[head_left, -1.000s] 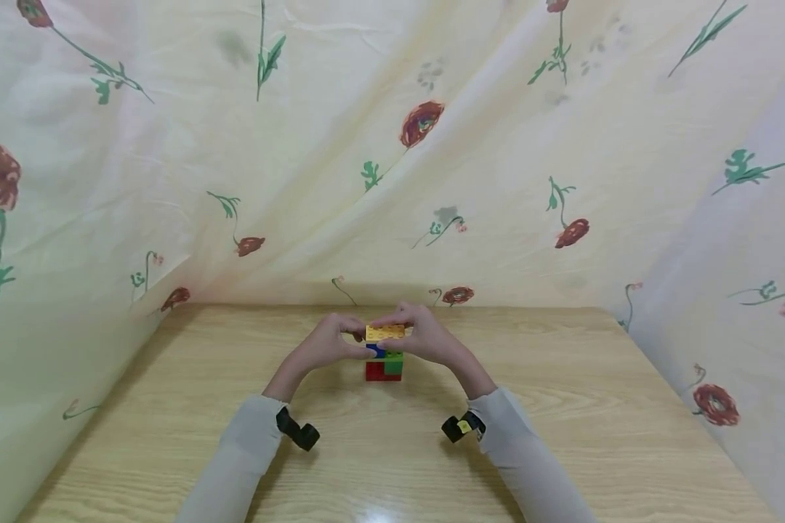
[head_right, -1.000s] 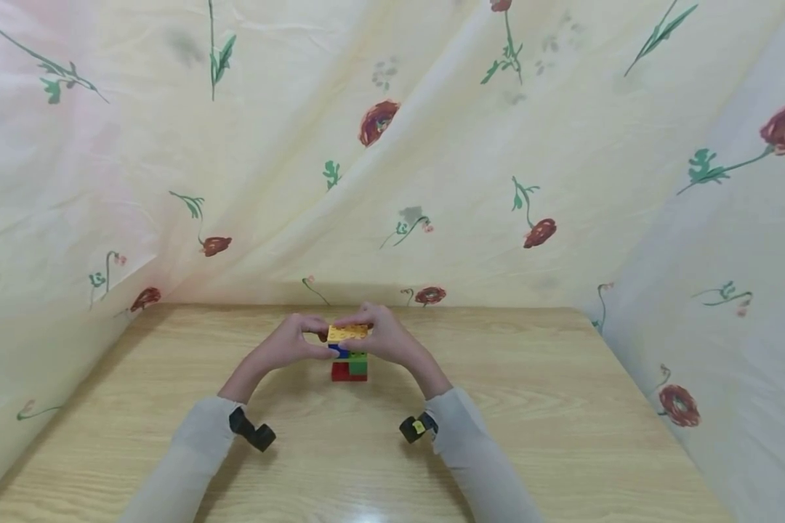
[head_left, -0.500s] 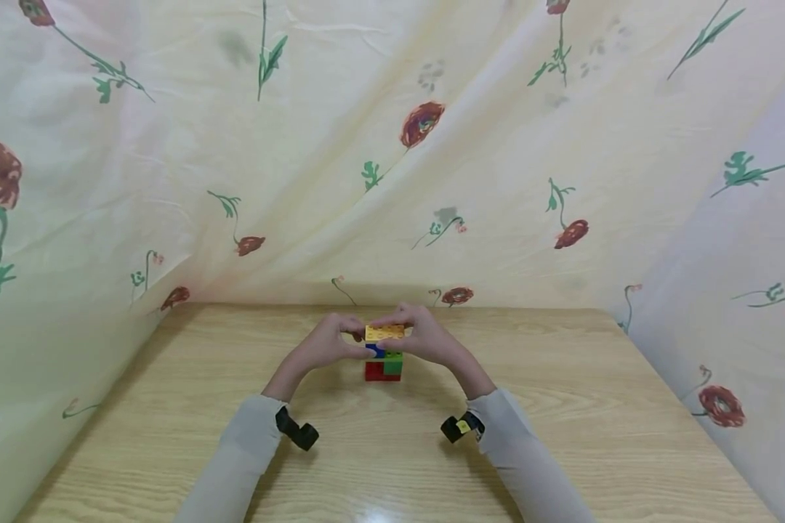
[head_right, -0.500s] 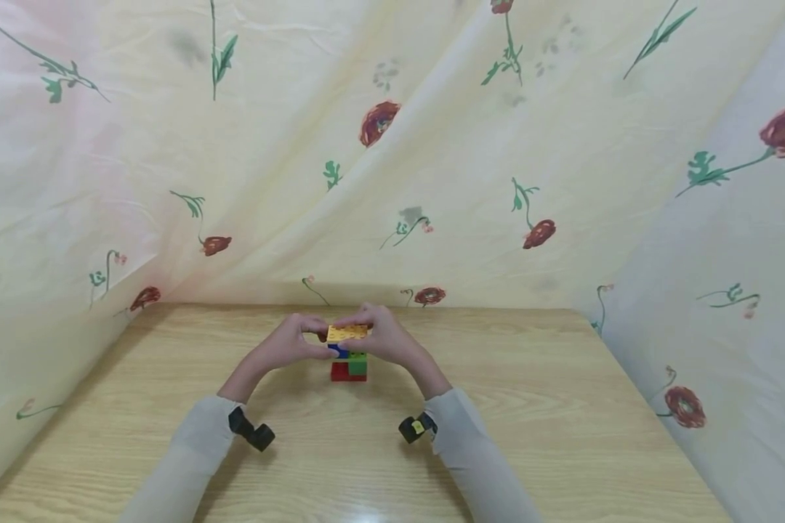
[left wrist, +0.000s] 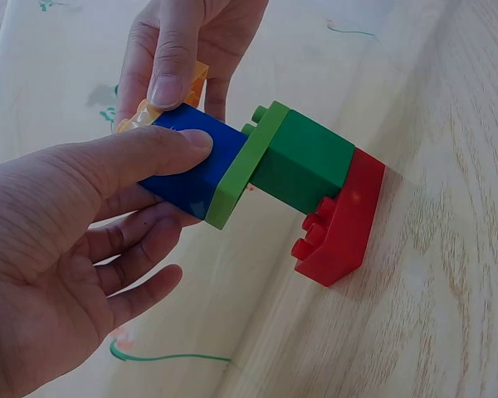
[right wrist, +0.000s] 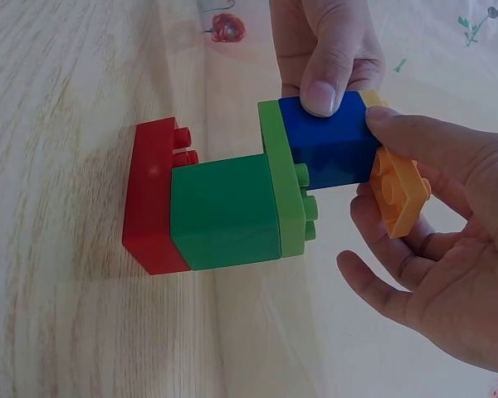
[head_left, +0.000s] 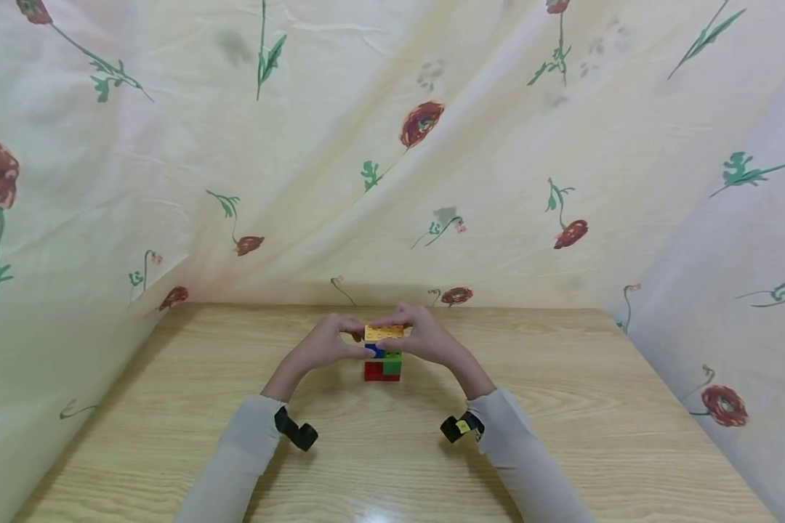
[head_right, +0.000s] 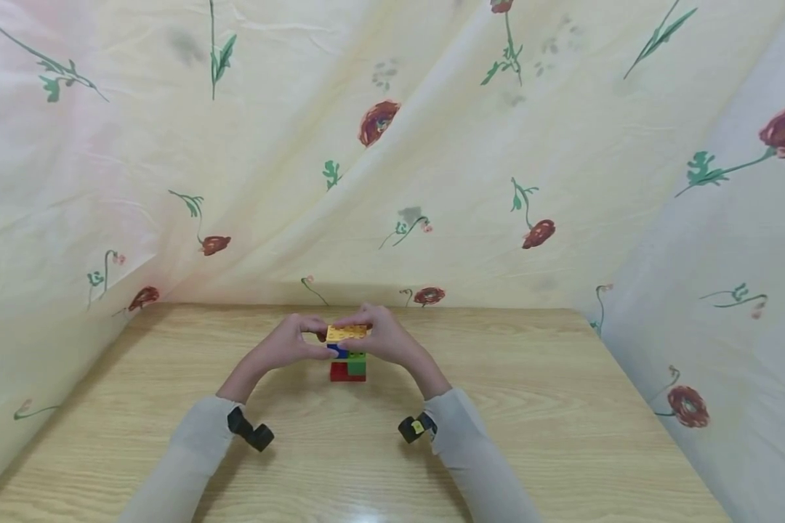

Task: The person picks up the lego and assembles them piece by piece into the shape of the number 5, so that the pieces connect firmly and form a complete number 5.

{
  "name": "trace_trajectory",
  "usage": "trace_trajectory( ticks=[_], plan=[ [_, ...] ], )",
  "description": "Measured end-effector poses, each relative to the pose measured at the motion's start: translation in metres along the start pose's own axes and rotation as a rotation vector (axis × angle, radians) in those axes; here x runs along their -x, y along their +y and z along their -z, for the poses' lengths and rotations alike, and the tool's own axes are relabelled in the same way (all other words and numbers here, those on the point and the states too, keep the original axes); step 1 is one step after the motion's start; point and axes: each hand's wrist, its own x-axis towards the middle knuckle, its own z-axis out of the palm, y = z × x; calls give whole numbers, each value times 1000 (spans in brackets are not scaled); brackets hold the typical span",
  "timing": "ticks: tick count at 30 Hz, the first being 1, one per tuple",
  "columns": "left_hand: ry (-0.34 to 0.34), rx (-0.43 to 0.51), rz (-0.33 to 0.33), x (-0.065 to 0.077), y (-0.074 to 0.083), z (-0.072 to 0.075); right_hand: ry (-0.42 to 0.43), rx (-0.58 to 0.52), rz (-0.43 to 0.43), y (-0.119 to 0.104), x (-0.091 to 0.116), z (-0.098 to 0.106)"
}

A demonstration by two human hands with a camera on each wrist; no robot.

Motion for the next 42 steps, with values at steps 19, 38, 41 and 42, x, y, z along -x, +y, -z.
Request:
trace_trajectory(
  ticks=[19,38,41,42],
  plan=[
    [-6,30,-30,-2,-3,-1,1,16,10,1,0,0],
    [4,3,-33,0,-6,-3,-12,28,8,1,1,-1],
    [6,2,-33,0,-5,-2,-13,27,12,0,1,0],
    [6,4,-36,0,-5,-2,-13,27,11,-1,1,0]
  ],
)
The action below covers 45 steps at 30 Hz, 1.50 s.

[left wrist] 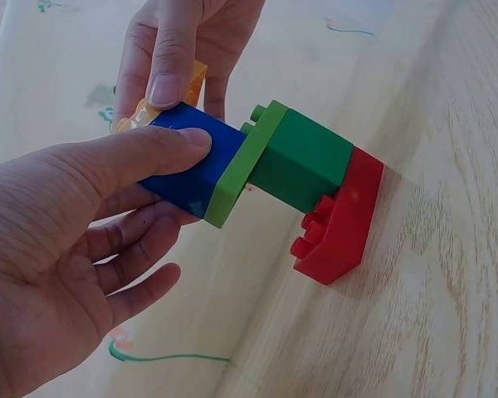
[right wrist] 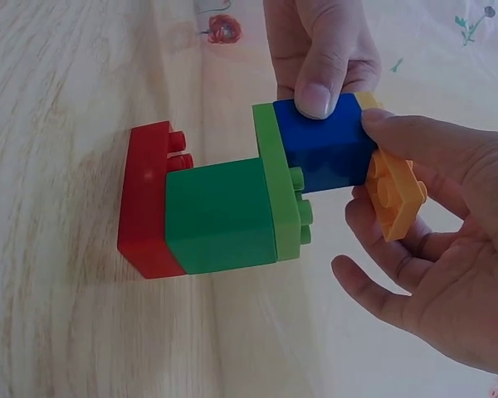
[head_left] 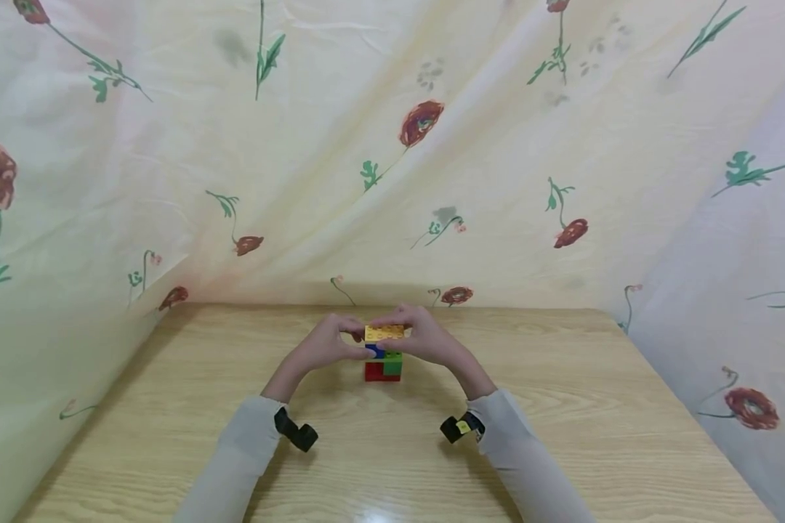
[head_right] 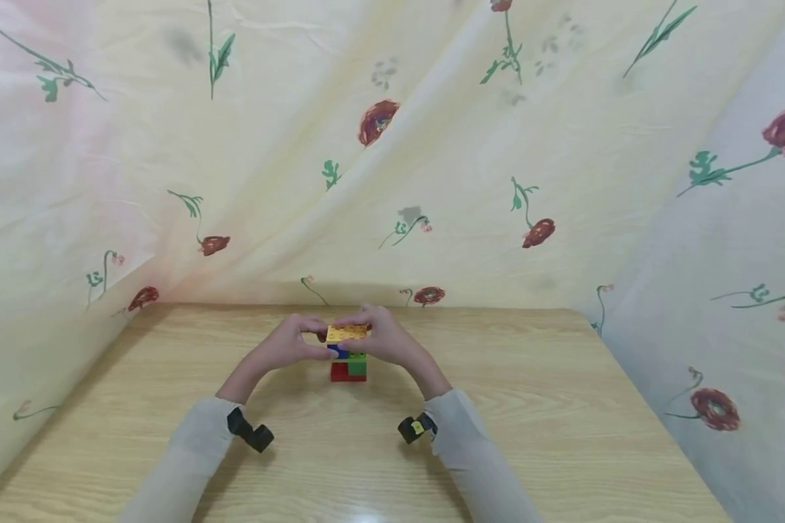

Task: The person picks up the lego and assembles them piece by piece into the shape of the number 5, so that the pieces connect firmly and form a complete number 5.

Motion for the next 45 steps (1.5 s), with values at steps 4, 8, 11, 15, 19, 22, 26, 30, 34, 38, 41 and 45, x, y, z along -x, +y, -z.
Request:
trace_trajectory(
  ticks=[4,8,11,15,19,22,26,30,34,38,41,45],
  plan=[
    [-1,8,3,1,1,0,1,-10,-2,1,1,0],
    [-7,20,20,2,1,0,-2,-24,-8,2,0,0],
    [-6,18,31,2,1,1,-7,-26,-15,1,0,0],
    [-6,17,32,1,2,2,-10,-14,-11,0,-1,1],
    [-10,11,36,1,3,4,-14,-8,-5,-2,-1,3],
    [-13,9,47,1,4,5,-22,-17,-7,-2,-1,3],
    [-16,7,55,2,5,5,-30,-28,-5,-1,0,5],
    [-15,8,51,1,4,4,-34,-33,-9,1,0,6],
    [-10,9,51,1,4,4,-36,-32,-15,2,1,6],
    [-7,17,84,2,4,5,-42,-36,-25,3,2,8],
    [-5,28,108,3,3,5,-46,-37,-35,5,3,9],
    [-7,35,124,3,3,7,-54,-57,-48,10,5,10]
  ],
)
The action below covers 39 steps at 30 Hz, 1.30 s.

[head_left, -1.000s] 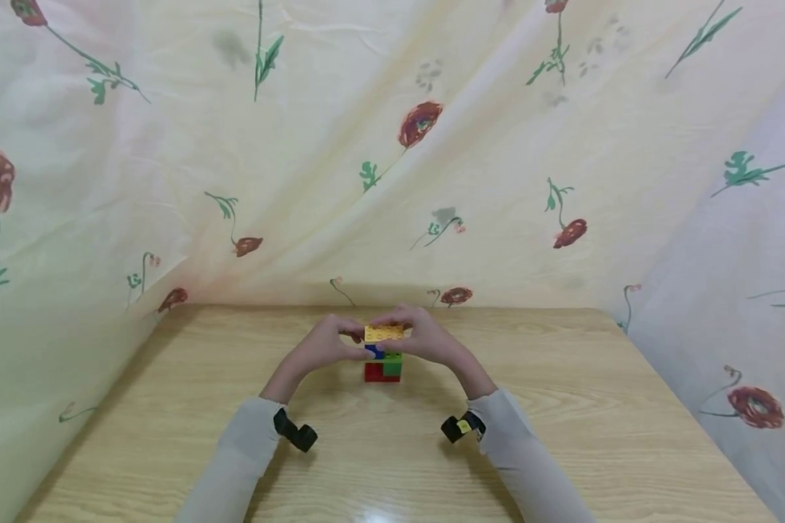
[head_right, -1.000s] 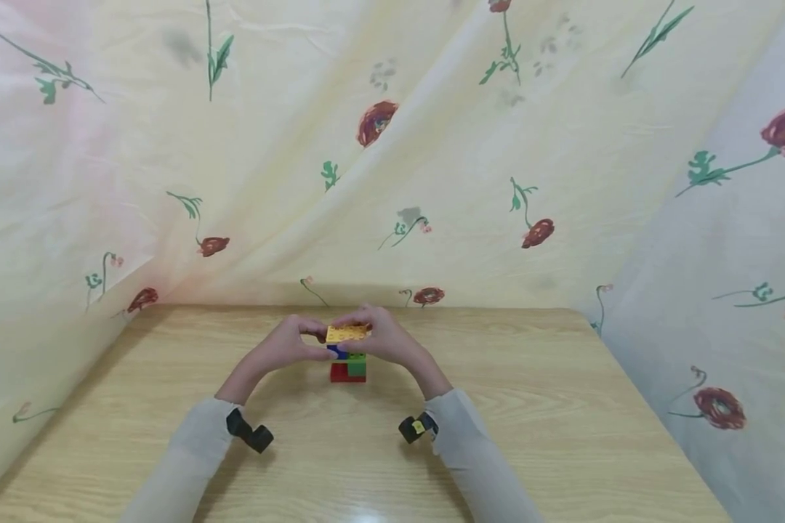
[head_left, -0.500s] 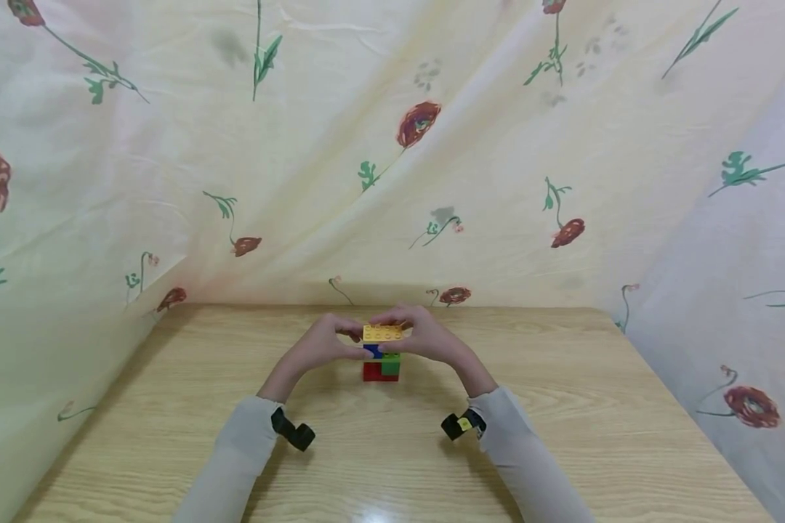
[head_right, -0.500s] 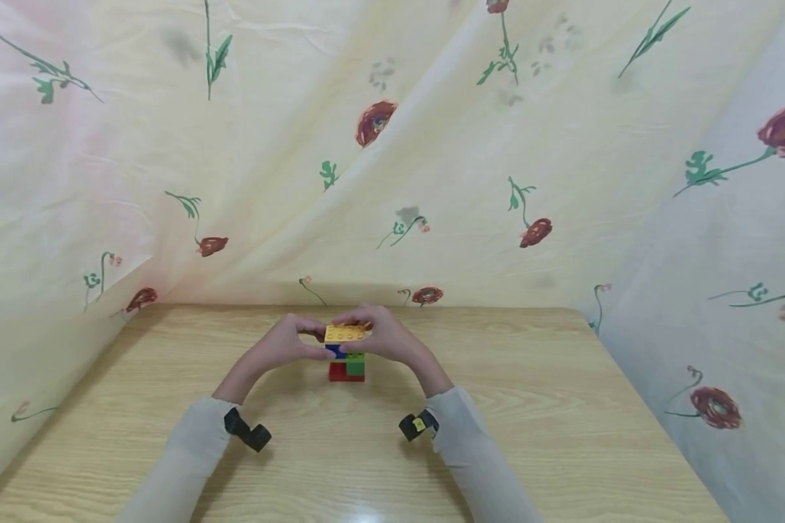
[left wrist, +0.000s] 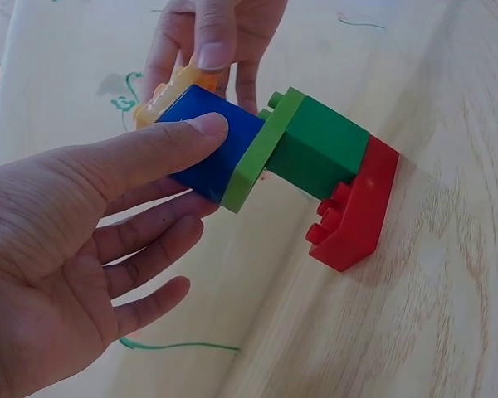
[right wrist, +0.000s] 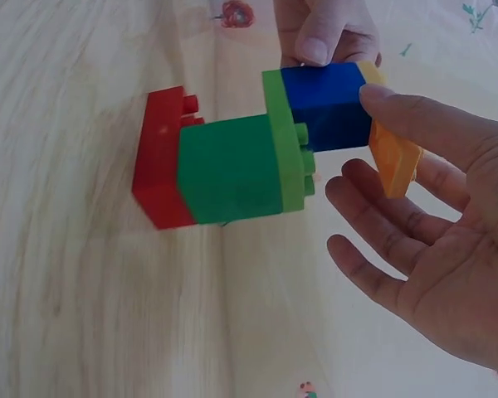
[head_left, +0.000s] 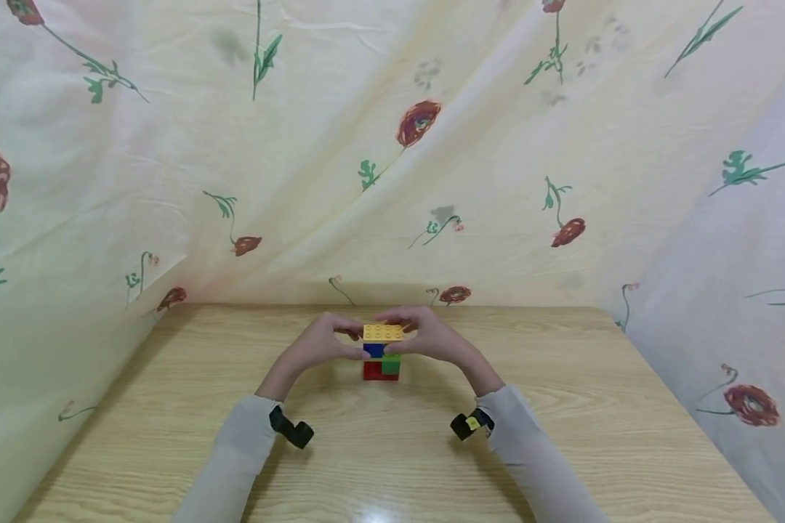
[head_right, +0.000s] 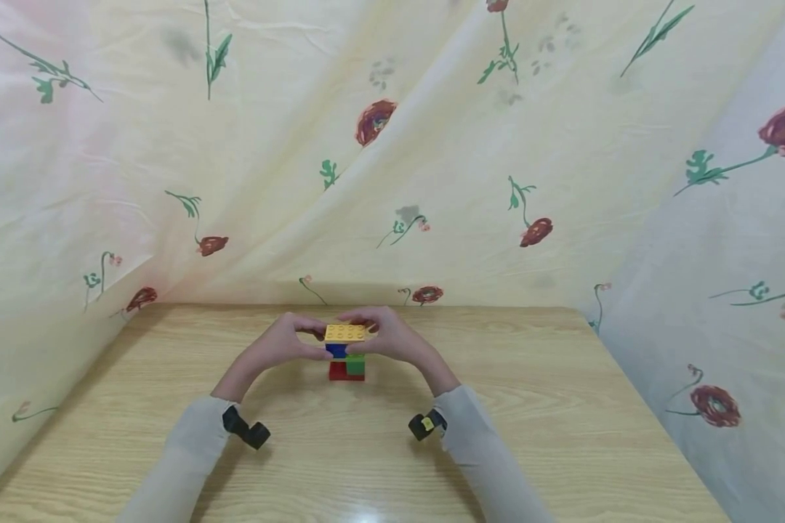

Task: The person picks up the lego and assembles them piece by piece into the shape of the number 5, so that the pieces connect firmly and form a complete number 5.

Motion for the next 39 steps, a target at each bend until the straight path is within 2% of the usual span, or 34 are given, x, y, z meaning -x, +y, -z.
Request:
trace_trajectory(
  ticks=[10,18,26,33,39],
  plan=[
    [1,24,1,2,-1,3,-20,-84,-32,17,10,2],
    [15,54,7,3,-8,4,-25,-111,-110,29,17,-2],
    [36,95,21,5,-11,2,-43,-179,-103,39,21,-8],
    [18,144,-27,3,-13,-2,-61,-218,-156,43,22,-13],
    [17,169,-50,3,-16,-5,-68,-229,-150,44,21,-14]
  ],
)
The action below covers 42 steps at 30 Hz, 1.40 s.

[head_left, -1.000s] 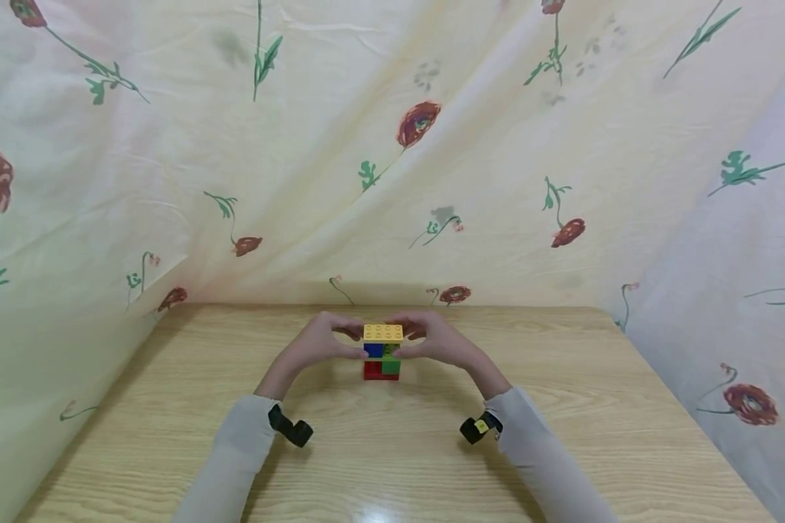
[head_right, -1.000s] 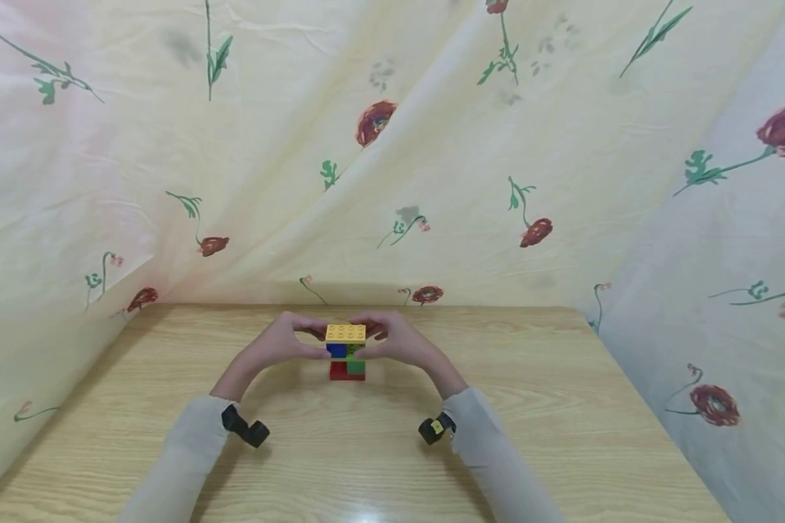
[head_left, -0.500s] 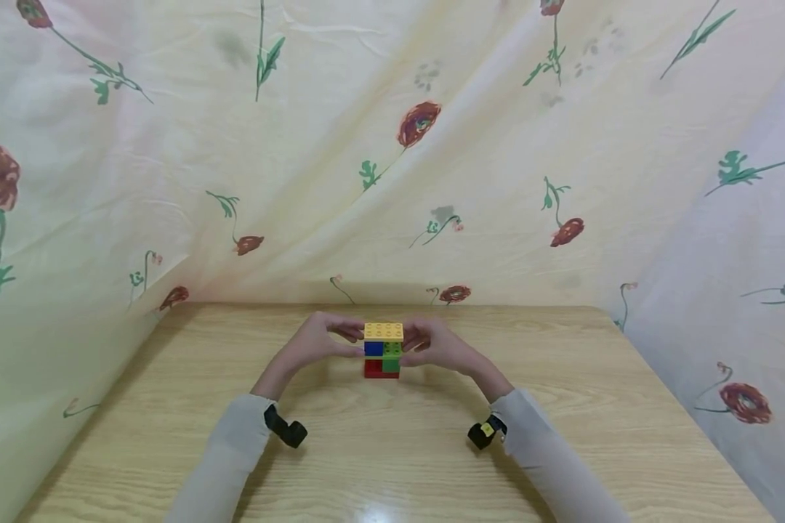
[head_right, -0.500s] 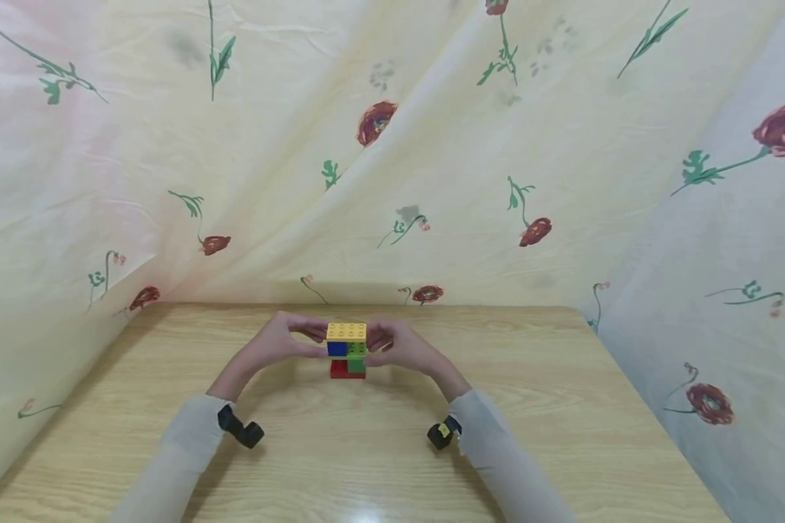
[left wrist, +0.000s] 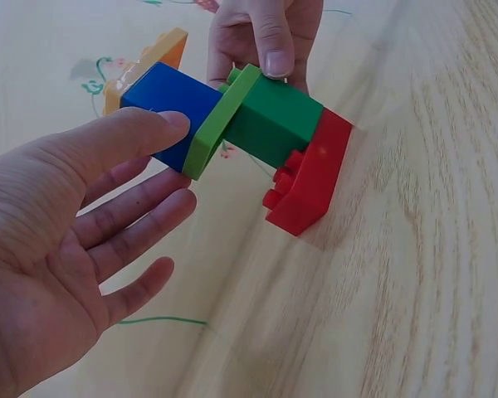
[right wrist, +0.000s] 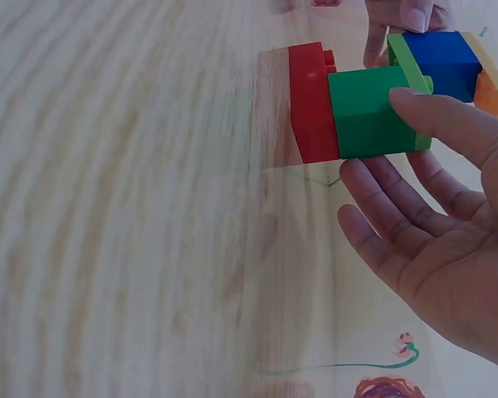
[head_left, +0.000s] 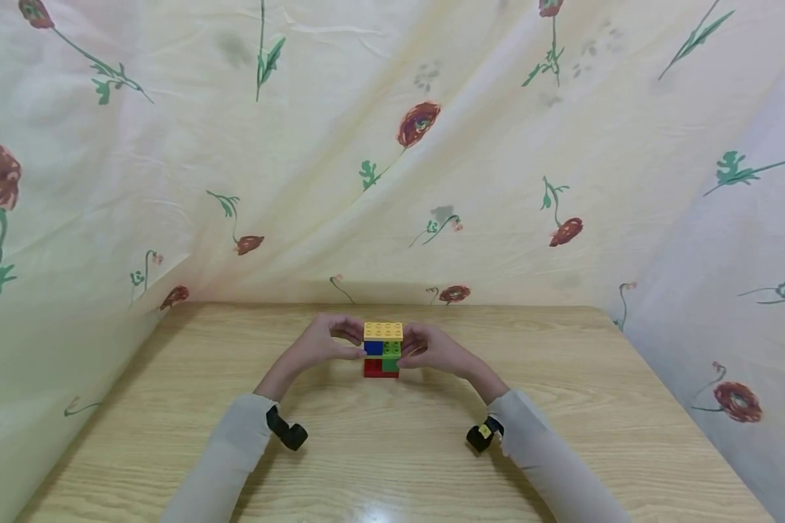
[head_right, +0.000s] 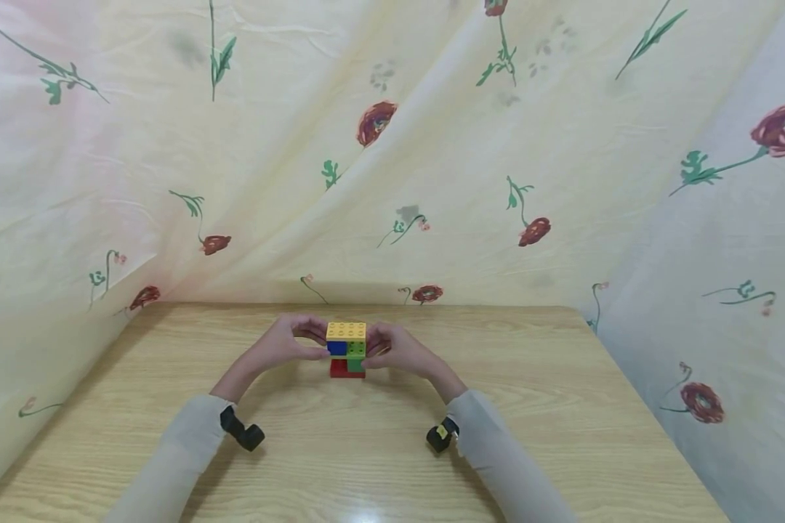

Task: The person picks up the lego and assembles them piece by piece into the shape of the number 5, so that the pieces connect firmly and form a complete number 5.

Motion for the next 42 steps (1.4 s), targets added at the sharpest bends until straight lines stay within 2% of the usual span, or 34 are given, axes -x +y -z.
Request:
trace_trajectory(
  ticks=[15,28,36,42],
  plan=[
    [2,9,5,1,-1,-1,13,-32,-15,-2,1,-1],
    [15,12,-14,1,-4,-3,51,25,-10,-2,4,-3],
    [33,36,31,0,0,-3,72,53,3,-5,5,-2],
    [41,62,49,-2,3,-1,71,31,25,-9,7,1]
  ],
)
